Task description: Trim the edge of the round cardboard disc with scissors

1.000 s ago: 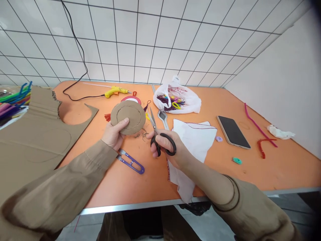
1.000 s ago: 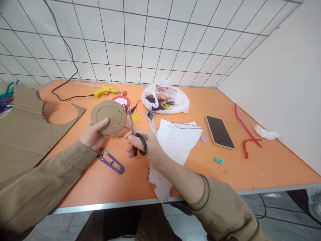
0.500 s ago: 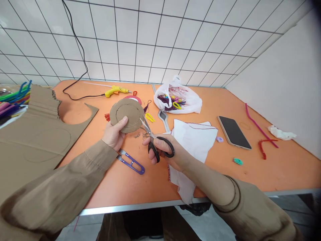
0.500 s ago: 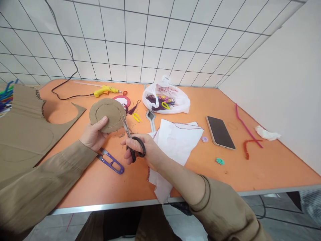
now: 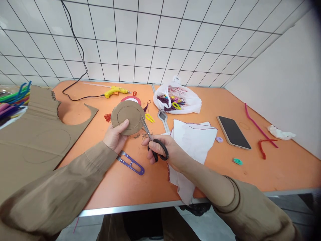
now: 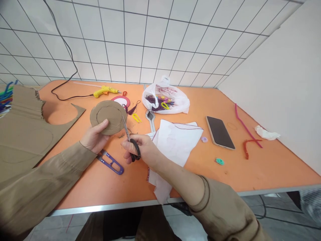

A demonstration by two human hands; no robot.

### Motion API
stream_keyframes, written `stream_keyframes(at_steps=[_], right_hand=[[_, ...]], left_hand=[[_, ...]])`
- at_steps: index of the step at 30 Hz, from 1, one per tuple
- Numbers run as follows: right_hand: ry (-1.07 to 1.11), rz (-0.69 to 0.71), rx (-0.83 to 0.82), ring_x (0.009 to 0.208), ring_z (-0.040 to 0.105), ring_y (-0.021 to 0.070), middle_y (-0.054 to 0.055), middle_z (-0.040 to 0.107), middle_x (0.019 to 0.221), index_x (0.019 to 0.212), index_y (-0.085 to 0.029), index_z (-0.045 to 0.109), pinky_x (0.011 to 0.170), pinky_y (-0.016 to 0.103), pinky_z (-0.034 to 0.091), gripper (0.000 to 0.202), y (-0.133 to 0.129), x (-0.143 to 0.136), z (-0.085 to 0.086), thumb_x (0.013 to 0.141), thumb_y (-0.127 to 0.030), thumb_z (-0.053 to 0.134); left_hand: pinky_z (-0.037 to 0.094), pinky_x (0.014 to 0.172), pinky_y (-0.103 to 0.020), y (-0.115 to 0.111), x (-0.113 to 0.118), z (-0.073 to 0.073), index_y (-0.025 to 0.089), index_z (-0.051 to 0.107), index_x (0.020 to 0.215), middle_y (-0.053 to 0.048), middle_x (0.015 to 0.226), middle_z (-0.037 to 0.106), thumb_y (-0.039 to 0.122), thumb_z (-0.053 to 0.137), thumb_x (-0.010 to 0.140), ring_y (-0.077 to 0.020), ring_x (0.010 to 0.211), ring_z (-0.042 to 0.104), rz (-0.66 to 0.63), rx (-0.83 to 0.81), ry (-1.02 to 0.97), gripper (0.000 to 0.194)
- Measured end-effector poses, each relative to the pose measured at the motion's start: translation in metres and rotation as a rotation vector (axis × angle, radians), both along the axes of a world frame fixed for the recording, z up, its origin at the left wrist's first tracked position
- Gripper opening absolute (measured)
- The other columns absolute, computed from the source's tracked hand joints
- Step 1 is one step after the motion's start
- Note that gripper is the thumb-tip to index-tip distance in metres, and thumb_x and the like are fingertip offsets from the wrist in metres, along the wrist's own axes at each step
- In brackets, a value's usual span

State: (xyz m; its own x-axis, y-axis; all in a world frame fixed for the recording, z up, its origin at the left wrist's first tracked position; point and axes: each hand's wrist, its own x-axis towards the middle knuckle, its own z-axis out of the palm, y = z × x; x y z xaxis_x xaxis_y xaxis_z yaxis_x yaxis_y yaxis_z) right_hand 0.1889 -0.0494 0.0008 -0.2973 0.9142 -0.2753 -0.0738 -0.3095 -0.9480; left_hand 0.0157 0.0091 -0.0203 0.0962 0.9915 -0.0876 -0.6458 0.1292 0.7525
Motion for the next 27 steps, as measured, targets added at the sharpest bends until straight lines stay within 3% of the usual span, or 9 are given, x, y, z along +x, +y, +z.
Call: stream_keyframes(at_steps=[5, 17, 27], right_hand=[[-0.004, 0.002, -0.02, 0.042, 0.058, 0.0111, -0.001, 0.064, 0.053, 0.077, -0.015, 0.063, 0.047, 0.025, 0.045, 0.055, 0.0004, -0.0005, 0.001, 0.054, -0.061, 0.083], [-0.065, 0.008, -0.026, 0.042, 0.057, 0.0107, -0.003, 0.062, 0.051, 0.077, -0.016, 0.061, 0.046, 0.024, 0.042, 0.045, 0.0017, -0.0006, 0.0026, 0.057, -0.05, 0.083], [-0.102, 0.026, 0.059, 0.039, 0.051, 0.0073, -0.005, 0.057, 0.051, 0.074, -0.016, 0.06, 0.041, 0.02, 0.037, 0.033, 0.0005, 0.0008, -0.003, 0.072, -0.048, 0.071]], left_hand=[[0.055, 0.09, -0.036, -0.0016, 0.002, -0.0006, 0.017, 0.071, 0.102, -0.006, 0.108, 0.074, 0.015, 0.082, 0.064, -0.0272, 0.115, 0.062, 0.035, 0.01, -0.002, 0.04], [0.052, 0.098, -0.04, -0.0033, 0.0041, -0.0026, 0.018, 0.07, 0.106, -0.009, 0.118, 0.072, 0.021, 0.084, 0.065, -0.0299, 0.125, 0.056, 0.001, 0.03, 0.013, 0.044], [0.054, 0.095, -0.038, -0.0054, 0.0072, -0.0022, 0.018, 0.07, 0.108, -0.009, 0.119, 0.072, 0.022, 0.086, 0.061, -0.0296, 0.122, 0.058, 0.021, 0.029, -0.025, 0.05]])
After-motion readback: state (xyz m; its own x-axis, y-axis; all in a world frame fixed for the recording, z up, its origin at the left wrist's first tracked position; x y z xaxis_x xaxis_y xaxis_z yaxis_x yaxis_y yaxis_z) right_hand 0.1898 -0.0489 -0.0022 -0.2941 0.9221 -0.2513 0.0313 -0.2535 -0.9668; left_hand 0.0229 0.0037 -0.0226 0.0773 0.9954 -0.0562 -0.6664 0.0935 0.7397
